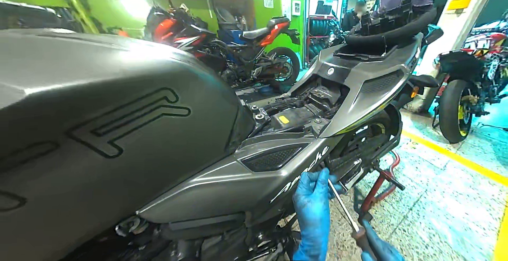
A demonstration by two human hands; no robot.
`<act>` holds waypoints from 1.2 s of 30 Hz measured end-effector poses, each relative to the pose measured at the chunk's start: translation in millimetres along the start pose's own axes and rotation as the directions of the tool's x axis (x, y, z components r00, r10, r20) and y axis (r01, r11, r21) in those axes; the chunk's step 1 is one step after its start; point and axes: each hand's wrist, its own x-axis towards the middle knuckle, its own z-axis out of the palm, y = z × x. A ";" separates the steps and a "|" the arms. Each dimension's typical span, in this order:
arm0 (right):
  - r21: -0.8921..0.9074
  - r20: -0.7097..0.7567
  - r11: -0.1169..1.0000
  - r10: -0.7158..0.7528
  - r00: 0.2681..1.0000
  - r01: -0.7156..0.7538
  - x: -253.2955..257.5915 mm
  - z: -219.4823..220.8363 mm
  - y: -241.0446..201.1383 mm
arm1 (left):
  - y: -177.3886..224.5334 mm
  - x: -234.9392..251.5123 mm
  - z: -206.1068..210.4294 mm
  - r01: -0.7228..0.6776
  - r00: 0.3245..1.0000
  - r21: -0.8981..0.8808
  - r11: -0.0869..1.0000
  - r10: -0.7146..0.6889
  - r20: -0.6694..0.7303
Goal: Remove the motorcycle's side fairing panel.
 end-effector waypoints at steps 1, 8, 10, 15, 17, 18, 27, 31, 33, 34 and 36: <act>-0.081 -0.018 0.996 -0.032 0.999 0.031 15.4 0.0 -5.4 | -3.3 13.7 2.2 -0.093 0.995 0.111 0.989 0.095 -0.009; -0.378 -0.051 0.922 -0.108 0.993 0.081 95.8 4.2 -37.2 | 19.8 73.0 14.5 -0.170 0.985 0.635 0.753 0.152 0.083; -0.448 -0.022 0.890 -0.102 0.995 0.082 104.1 6.5 -41.9 | 25.9 75.6 14.5 -0.127 0.992 0.689 0.714 0.076 0.103; -0.595 -0.030 0.801 -0.099 0.995 0.062 110.9 15.0 -51.5 | 39.9 80.1 11.8 -0.014 0.988 0.686 0.727 -0.093 0.119; -0.717 0.004 0.682 -0.200 0.980 0.143 114.9 13.0 -57.2 | 36.2 70.8 3.4 -0.023 0.992 0.542 0.840 -0.051 0.120; -0.800 0.046 0.565 -0.279 0.959 0.203 117.1 11.5 -61.2 | 32.8 63.0 -1.6 -0.020 0.993 0.448 0.894 -0.036 0.115; -0.729 0.143 0.657 -0.127 0.982 0.191 125.2 6.7 -80.6 | 18.8 65.4 4.8 0.412 0.855 -0.247 0.877 -0.279 0.436; -0.276 0.150 0.945 0.224 0.963 -0.177 138.1 -6.1 -73.6 | 24.6 65.6 15.0 0.443 0.880 -0.311 0.841 -0.340 0.333; -0.239 0.151 0.967 0.123 0.981 -0.085 128.8 -12.4 -72.8 | 28.9 61.8 19.8 0.447 0.889 -0.345 0.826 -0.365 0.277; -0.317 0.122 0.948 0.004 0.992 0.035 118.8 -16.0 -74.0 | 30.6 60.8 22.1 0.450 0.890 -0.367 0.814 -0.375 0.258; -0.552 0.037 0.772 -0.356 0.934 0.316 100.1 -17.6 -64.1 | 30.8 62.5 26.1 0.449 0.892 -0.385 0.806 -0.386 0.233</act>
